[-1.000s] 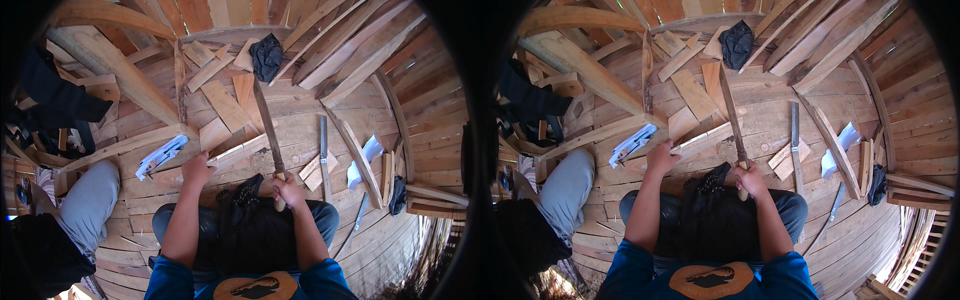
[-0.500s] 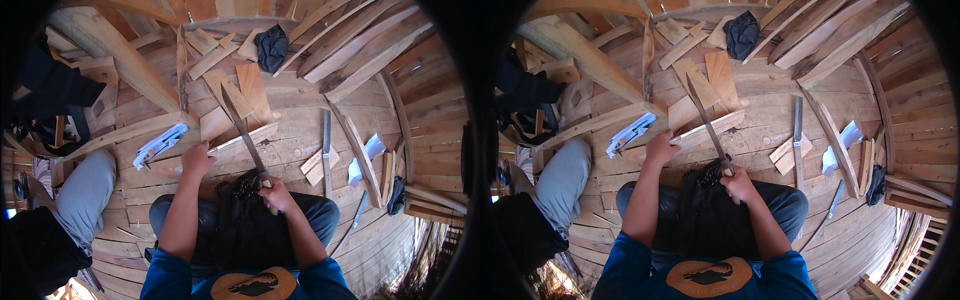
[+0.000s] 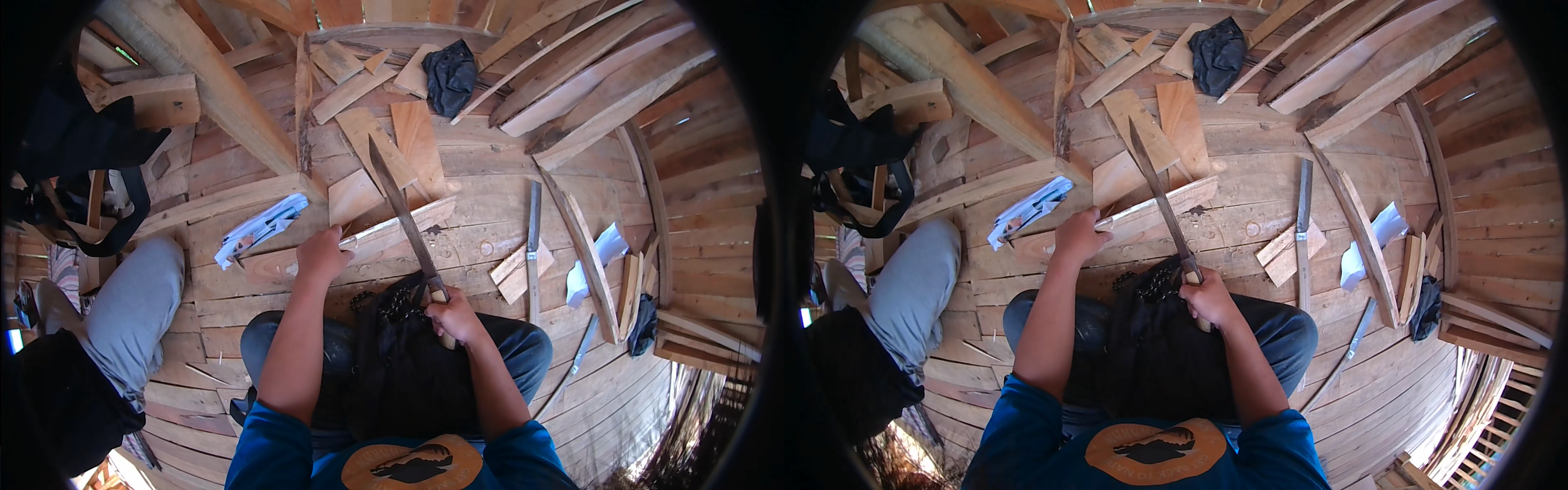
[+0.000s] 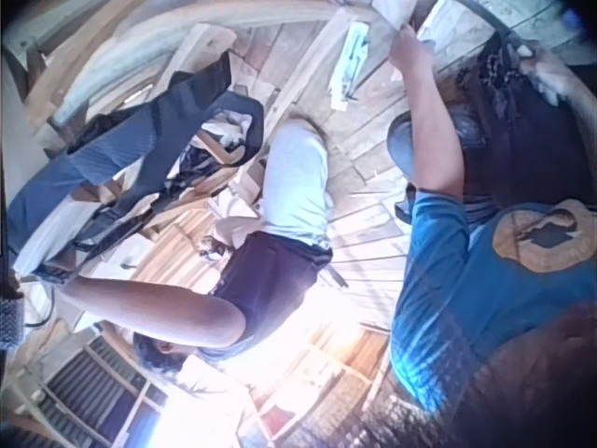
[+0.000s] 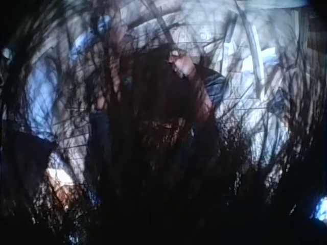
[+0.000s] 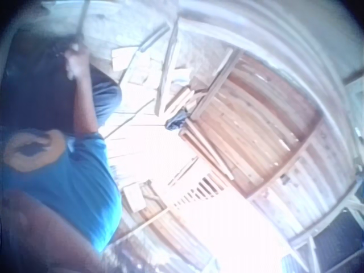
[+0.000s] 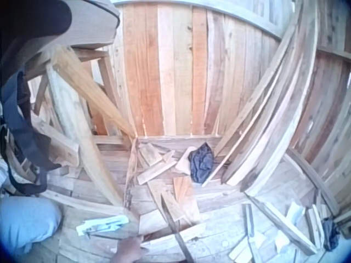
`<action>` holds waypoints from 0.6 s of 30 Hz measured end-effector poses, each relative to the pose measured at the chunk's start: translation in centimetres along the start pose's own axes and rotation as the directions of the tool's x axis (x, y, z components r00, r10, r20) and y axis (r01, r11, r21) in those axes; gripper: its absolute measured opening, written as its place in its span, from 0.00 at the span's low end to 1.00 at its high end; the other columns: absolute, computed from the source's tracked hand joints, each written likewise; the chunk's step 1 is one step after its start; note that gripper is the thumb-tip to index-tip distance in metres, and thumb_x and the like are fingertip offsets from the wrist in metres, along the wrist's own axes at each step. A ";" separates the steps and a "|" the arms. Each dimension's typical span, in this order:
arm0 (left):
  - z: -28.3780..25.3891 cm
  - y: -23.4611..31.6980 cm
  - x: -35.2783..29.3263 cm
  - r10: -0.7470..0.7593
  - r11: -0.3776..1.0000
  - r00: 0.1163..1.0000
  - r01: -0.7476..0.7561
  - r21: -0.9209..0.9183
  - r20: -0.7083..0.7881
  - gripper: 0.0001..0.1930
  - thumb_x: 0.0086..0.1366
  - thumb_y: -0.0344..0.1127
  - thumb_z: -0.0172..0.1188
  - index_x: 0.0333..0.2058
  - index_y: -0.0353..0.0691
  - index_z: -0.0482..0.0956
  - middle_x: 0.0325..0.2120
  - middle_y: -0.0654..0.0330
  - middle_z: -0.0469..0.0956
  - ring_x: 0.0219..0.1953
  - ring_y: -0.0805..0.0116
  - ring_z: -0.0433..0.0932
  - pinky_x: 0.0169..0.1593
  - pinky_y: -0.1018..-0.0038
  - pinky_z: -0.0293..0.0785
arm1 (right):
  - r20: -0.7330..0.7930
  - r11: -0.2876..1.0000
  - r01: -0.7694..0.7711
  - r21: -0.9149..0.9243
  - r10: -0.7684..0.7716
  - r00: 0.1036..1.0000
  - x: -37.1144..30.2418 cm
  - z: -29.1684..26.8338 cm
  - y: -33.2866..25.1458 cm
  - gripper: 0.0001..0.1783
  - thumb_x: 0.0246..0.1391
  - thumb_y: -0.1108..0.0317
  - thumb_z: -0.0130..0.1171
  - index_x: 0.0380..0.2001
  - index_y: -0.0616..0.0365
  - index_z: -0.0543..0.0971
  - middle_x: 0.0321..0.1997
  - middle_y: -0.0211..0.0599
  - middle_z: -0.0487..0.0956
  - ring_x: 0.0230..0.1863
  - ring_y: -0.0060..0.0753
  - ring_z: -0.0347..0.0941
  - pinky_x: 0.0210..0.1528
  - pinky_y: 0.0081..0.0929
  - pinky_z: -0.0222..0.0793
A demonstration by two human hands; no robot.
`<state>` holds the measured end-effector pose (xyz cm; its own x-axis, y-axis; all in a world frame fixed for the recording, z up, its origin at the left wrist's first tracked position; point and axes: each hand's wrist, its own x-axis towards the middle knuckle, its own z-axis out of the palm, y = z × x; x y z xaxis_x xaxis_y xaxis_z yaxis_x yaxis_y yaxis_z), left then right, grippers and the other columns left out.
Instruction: The person saws a curved piece of wood by hand while sitting on a wooden floor, turning the wood over and sawing from different sides.
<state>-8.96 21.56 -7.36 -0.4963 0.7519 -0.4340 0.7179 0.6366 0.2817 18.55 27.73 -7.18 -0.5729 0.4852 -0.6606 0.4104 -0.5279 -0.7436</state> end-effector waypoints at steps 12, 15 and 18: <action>0.1 -0.4 0.4 -0.034 0.999 0.999 0.035 -0.030 0.043 0.28 0.51 0.47 0.70 0.49 0.43 0.77 0.45 0.52 0.80 0.50 0.52 0.78 0.51 0.59 0.73 | -0.012 0.999 -0.034 0.023 0.034 0.999 -0.2 -0.1 -0.3 0.04 0.47 0.77 0.55 0.28 0.60 0.72 0.13 0.30 0.69 0.10 0.24 0.65 0.14 0.25 0.61; 0.1 -0.4 0.4 -0.035 0.999 0.998 0.037 -0.039 0.047 0.28 0.51 0.47 0.70 0.50 0.43 0.76 0.45 0.52 0.80 0.50 0.52 0.77 0.51 0.58 0.73 | -0.040 0.996 -0.032 -0.078 0.029 0.999 -0.4 -0.1 -0.6 0.03 0.47 0.76 0.54 0.28 0.60 0.72 0.13 0.30 0.69 0.11 0.25 0.66 0.14 0.26 0.62; 0.0 -0.5 0.3 -0.022 0.999 0.999 0.023 -0.045 0.027 0.28 0.51 0.46 0.70 0.50 0.43 0.76 0.45 0.52 0.80 0.50 0.51 0.78 0.51 0.58 0.73 | -0.092 0.980 -0.025 -0.198 0.007 0.996 -0.6 0.5 -0.9 0.03 0.48 0.75 0.54 0.27 0.61 0.72 0.14 0.32 0.71 0.11 0.25 0.67 0.15 0.27 0.64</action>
<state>-9.44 21.50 -7.67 -0.4983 0.7329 -0.4631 0.6838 0.6606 0.3097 18.16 27.52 -6.07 -0.5023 0.5437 -0.6723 0.5570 -0.3913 -0.7326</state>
